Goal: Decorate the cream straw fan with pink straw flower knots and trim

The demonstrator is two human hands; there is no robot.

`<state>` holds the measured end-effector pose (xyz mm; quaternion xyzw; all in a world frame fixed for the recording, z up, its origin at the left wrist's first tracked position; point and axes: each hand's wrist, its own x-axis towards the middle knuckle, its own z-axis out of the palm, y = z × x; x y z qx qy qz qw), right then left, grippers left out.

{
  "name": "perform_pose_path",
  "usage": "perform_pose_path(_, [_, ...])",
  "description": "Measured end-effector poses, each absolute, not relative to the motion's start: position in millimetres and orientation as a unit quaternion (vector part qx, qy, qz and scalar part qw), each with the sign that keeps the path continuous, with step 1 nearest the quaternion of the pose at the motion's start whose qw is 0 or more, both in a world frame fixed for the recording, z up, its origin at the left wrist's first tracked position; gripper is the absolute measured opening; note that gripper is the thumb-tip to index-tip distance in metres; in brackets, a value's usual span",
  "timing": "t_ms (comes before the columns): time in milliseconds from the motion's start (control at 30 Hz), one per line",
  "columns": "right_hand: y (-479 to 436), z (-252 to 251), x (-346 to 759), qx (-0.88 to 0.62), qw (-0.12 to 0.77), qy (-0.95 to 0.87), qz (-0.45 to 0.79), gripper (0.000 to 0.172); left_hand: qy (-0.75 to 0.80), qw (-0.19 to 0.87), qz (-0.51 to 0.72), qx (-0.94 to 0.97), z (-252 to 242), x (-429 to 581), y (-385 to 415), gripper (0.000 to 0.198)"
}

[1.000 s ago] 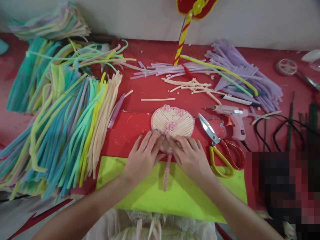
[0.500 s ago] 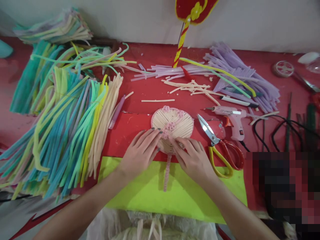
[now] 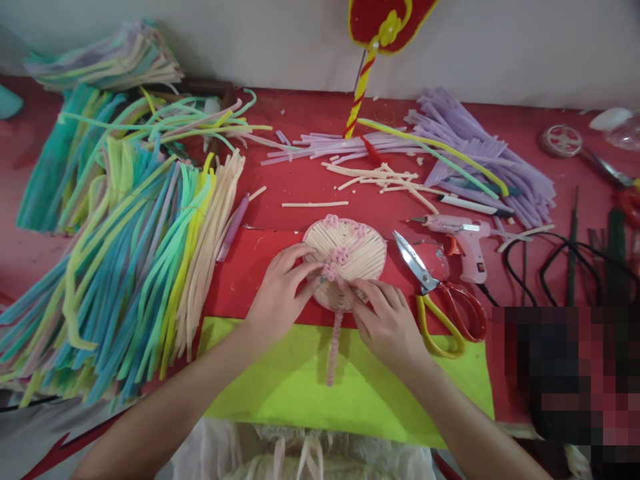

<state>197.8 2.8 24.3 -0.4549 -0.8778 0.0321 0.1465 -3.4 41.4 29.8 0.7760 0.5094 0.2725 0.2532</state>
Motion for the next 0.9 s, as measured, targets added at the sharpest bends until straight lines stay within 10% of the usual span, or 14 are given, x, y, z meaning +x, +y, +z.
perform_pose_path(900, [22.7, 36.3, 199.1, -0.468, 0.185, -0.858, 0.099, 0.046, 0.507, 0.231, 0.306, 0.772, 10.8, -0.9, 54.9, 0.010])
